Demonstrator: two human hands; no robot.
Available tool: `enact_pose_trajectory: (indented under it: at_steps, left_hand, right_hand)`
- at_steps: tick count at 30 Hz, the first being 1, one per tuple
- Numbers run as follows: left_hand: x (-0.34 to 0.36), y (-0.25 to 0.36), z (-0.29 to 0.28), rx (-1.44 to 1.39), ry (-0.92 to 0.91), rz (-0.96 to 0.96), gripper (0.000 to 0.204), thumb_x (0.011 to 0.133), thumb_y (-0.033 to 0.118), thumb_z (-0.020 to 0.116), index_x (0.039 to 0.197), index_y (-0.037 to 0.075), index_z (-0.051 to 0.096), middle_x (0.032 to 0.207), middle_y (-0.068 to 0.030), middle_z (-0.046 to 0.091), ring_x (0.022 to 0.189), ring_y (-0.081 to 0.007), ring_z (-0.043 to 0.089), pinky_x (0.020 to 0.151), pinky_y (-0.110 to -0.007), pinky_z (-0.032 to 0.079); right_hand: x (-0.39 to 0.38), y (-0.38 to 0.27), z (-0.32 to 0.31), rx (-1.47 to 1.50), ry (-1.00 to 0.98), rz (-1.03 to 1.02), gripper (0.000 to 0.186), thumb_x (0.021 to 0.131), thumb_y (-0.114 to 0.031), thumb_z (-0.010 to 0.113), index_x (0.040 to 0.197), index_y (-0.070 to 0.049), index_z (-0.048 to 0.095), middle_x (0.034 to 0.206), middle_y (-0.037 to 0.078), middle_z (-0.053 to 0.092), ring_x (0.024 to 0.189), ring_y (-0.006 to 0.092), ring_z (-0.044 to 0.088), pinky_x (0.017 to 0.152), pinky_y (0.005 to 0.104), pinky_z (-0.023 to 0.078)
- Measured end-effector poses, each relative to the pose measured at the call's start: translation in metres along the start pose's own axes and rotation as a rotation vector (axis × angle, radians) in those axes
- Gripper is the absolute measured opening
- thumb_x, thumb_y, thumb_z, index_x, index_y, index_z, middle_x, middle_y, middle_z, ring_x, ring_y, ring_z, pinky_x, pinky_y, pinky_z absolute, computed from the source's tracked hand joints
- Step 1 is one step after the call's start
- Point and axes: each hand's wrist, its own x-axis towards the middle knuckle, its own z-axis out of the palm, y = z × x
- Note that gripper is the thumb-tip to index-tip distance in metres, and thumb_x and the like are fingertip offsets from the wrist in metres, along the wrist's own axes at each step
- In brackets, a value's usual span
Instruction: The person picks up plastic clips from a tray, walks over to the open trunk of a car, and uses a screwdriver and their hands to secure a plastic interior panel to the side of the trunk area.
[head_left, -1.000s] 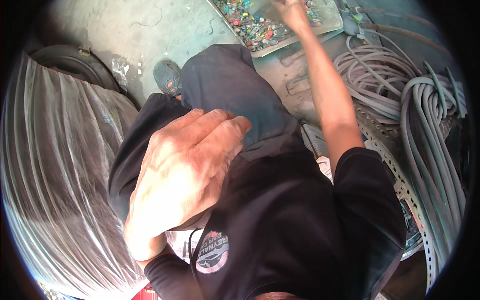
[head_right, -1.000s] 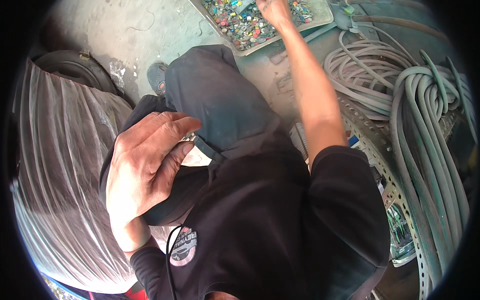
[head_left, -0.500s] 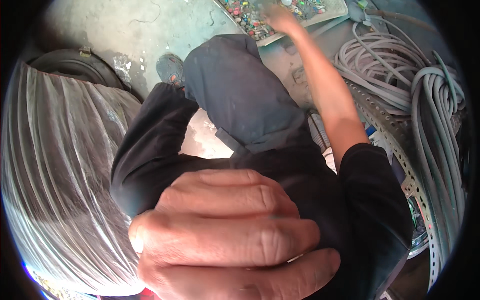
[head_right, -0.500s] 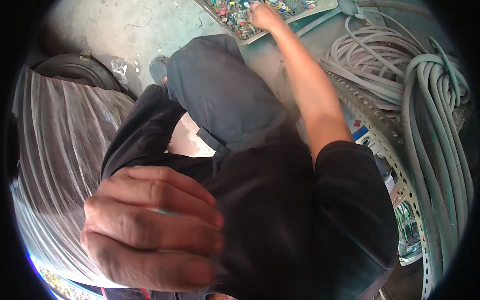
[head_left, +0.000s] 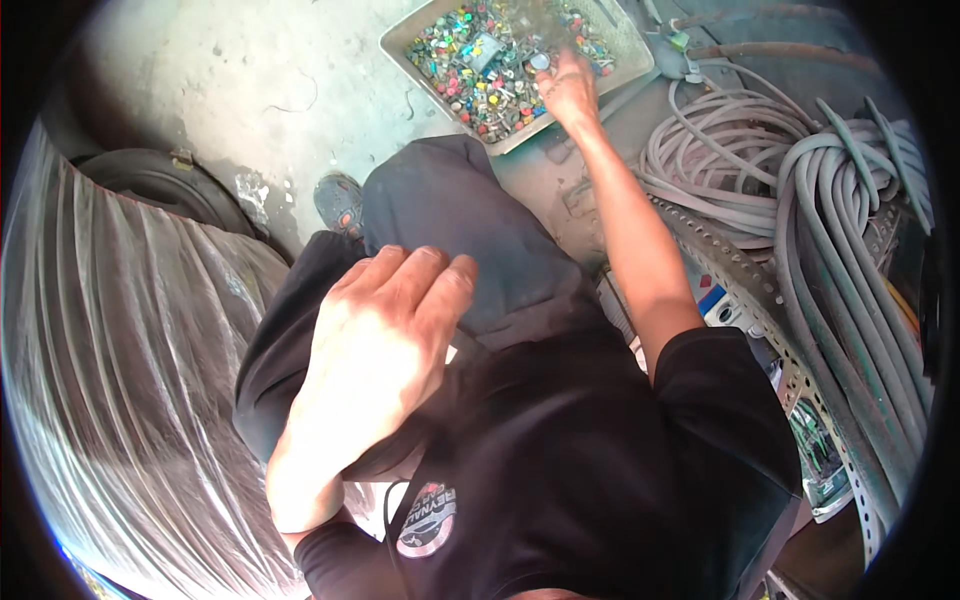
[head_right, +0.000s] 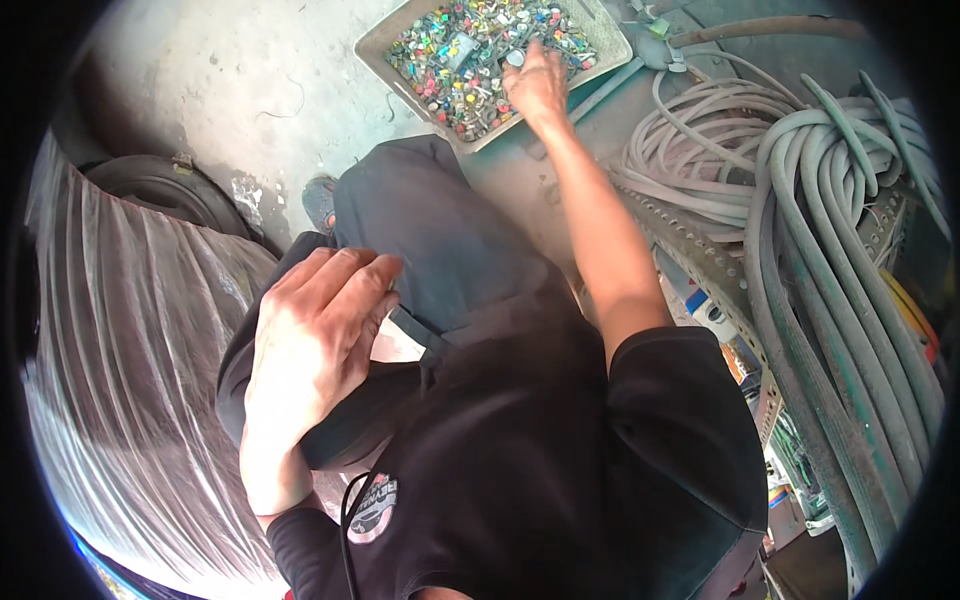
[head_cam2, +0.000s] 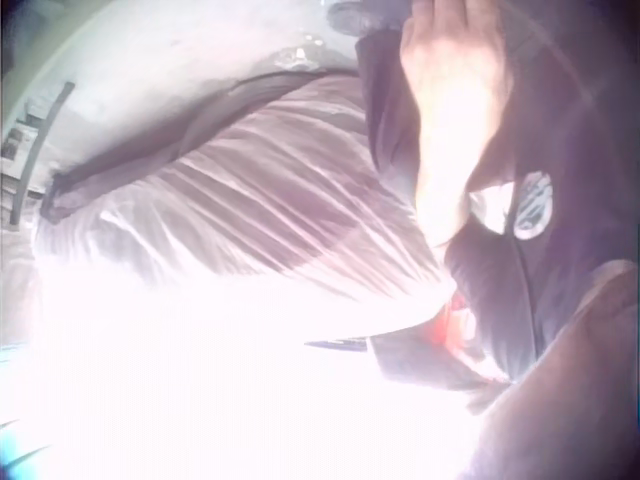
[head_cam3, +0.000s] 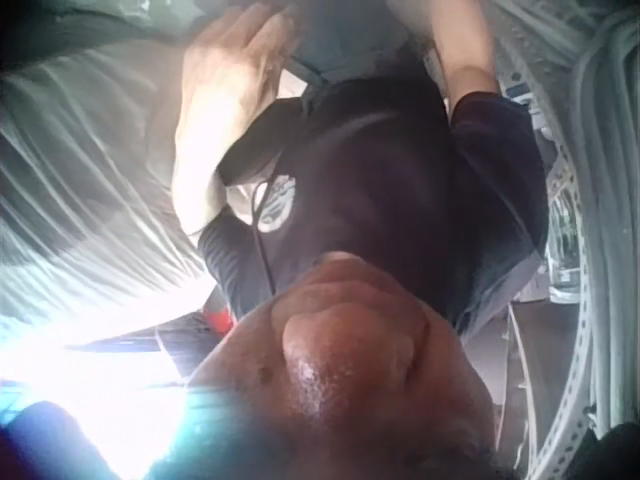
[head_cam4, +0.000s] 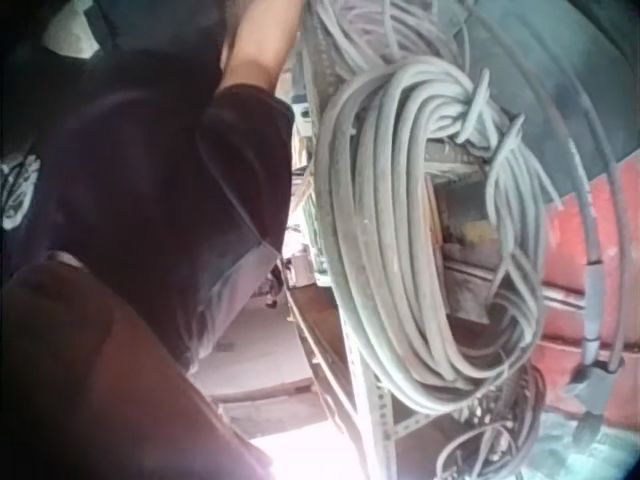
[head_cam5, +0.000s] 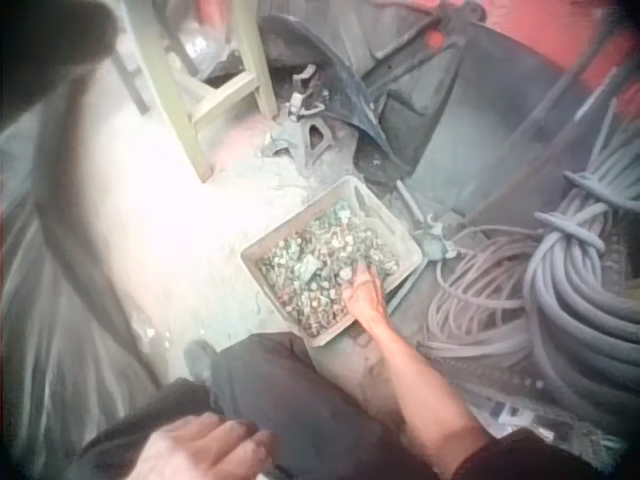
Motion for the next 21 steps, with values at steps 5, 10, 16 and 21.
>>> enact_pose_trajectory:
  at_steps: [5,10,16,21]
  left_hand:
    - [0.01,-0.007,-0.003,0.078,-0.056,-0.059,0.028,0.074,0.0,0.067,0.102,-0.001,0.064,0.086,-0.0103,0.061,0.077,-0.0275,0.06,0.07,-0.038,0.05]
    - [0.016,-0.005,-0.006,0.093,-0.152,-0.168,0.022,0.081,0.003,0.069,0.102,0.002,0.064,0.09,-0.0091,0.064,0.085,-0.0293,0.063,0.075,-0.04,0.052]
    - [0.021,-0.002,0.004,0.073,-0.199,-0.151,0.022,0.081,0.003,0.069,0.103,0.001,0.065,0.091,-0.0102,0.065,0.085,-0.0304,0.062,0.075,-0.041,0.051]
    - [0.019,-0.004,0.005,0.07,-0.225,-0.134,0.023,0.081,0.0,0.067,0.103,0.0,0.064,0.091,-0.0121,0.064,0.085,-0.0314,0.061,0.075,-0.041,0.051]
  right_hand:
    - [0.045,0.016,0.02,-0.01,-0.182,0.291,0.08,0.082,-0.032,0.069,0.152,-0.018,0.033,0.148,0.028,0.035,0.136,0.0529,0.033,0.109,0.0602,0.035]
    - [0.015,-0.057,0.058,-0.011,-0.174,0.278,0.083,0.083,-0.036,0.071,0.154,-0.024,0.031,0.161,0.018,0.017,0.146,0.0511,0.014,0.111,0.0702,0.023]
    - [-0.009,-0.087,0.084,0.023,-0.254,0.063,0.07,0.086,-0.033,0.068,0.149,-0.024,0.041,0.162,0.018,0.014,0.147,0.0519,0.009,0.112,0.0712,0.019]
    - [-0.03,-0.089,0.078,0.124,-0.285,-0.176,0.057,0.087,-0.022,0.063,0.142,-0.012,0.051,0.152,0.026,0.03,0.141,0.0518,0.026,0.114,0.0622,0.026]
